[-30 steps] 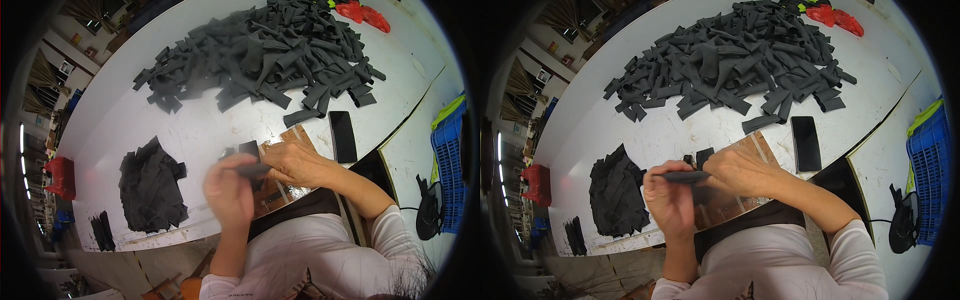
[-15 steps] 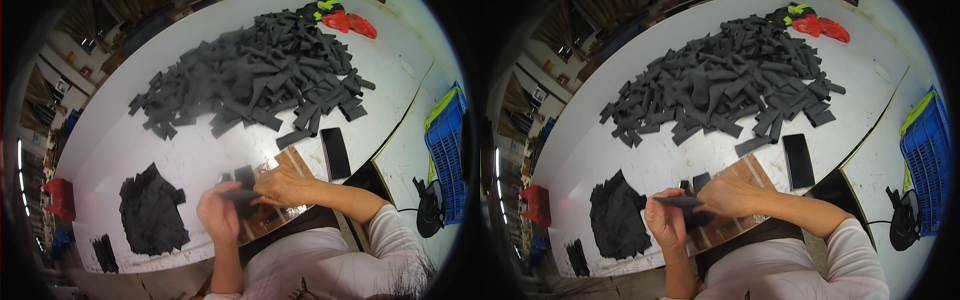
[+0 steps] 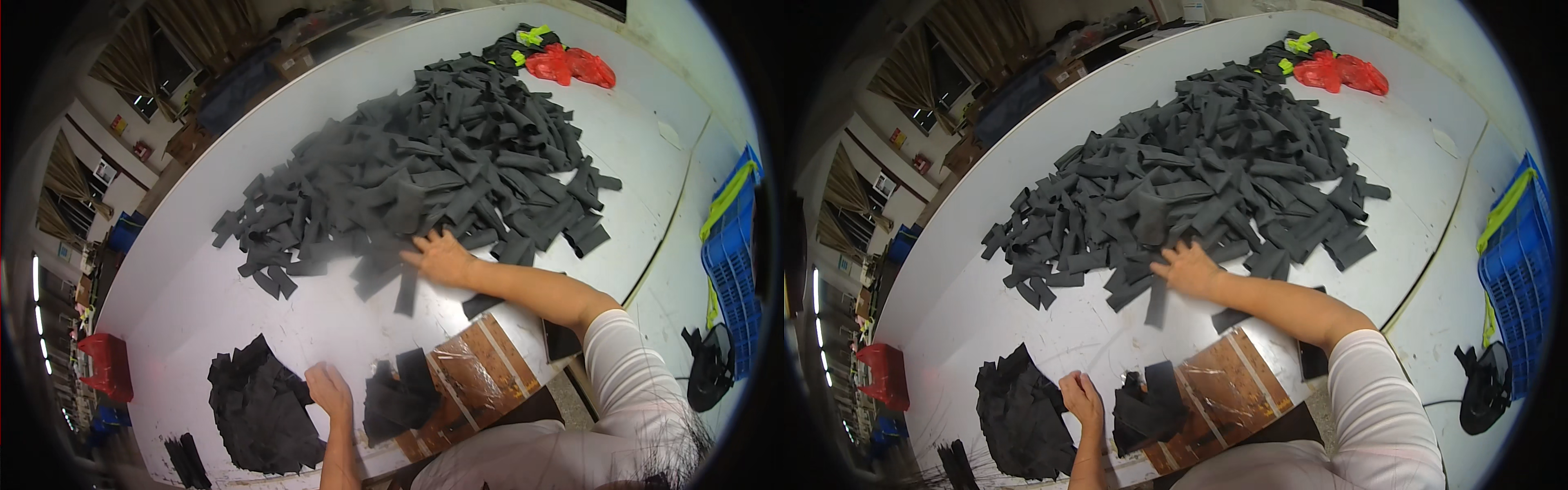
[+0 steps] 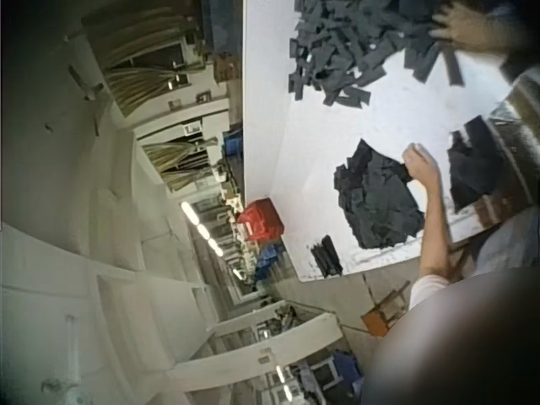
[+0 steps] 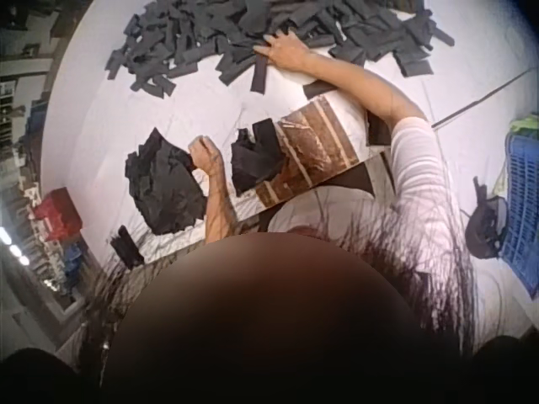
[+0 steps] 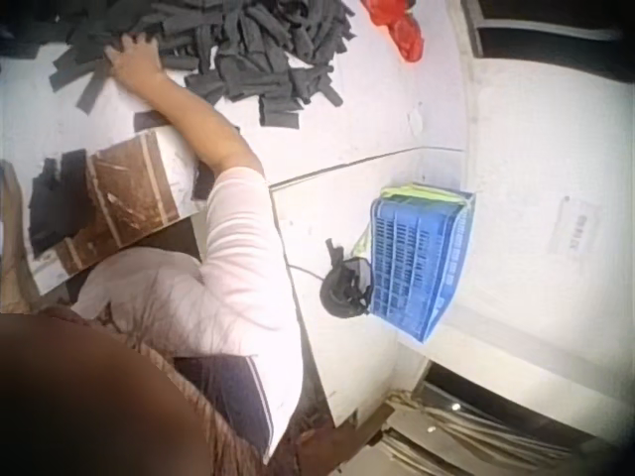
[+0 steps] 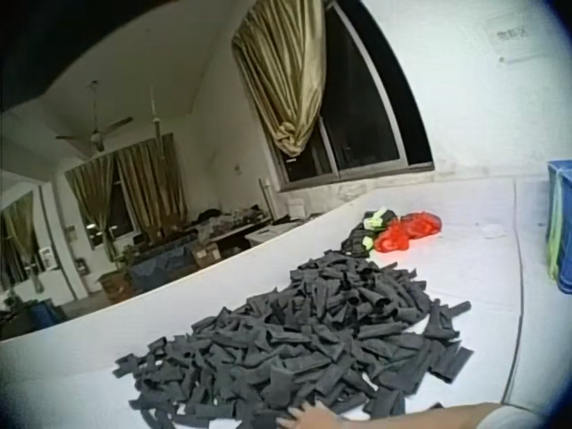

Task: The person is preparing small black foam or rubber pieces, likely for manufacturing, by peeling or separating them on a workbench.

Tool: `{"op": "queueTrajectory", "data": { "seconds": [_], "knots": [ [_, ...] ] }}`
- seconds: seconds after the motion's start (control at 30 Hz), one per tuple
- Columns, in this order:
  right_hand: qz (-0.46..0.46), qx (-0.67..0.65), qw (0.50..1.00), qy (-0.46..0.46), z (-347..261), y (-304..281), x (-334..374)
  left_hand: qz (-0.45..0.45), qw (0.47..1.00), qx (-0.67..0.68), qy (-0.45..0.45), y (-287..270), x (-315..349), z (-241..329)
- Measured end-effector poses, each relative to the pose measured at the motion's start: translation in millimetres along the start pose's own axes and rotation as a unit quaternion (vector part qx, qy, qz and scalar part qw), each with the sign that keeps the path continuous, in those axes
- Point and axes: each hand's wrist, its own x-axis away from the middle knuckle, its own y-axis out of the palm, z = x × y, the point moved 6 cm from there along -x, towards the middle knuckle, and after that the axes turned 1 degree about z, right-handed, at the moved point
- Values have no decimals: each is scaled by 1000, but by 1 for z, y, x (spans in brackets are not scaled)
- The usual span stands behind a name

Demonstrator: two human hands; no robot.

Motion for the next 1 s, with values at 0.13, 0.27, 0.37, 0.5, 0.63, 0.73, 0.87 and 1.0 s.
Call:
{"op": "queueTrajectory", "data": {
  "seconds": [0.13, 0.27, 0.37, 0.5, 0.63, 0.73, 0.87, 1.0],
  "knots": [
    [37, 36, 999, 9, 46, 2, -33, -19, 999, 0, -29, 3, -1, -5],
    [62, 126, 989, 38, 80, -8, -78, -22, 998, -9, -51, 2, -1, -5],
    [132, 154, 979, 32, 115, -26, -123, -27, 998, -7, -57, 1, -5, 0],
    [120, 110, 983, 81, 164, -67, -184, -39, 996, -2, -82, 8, -6, -5],
    [133, -196, 972, 4, 195, -109, -211, -40, 996, 11, -79, 4, -7, -3],
    [192, -130, 956, 180, 198, -126, -191, -44, 995, -1, -89, 4, -5, -7],
    [41, -54, 954, 291, 190, -64, -168, -36, 998, -14, -55, 4, -4, -5],
    [36, -95, 942, 319, 170, -20, -187, -45, 996, -7, -78, 3, -5, -4]
  ]
}}
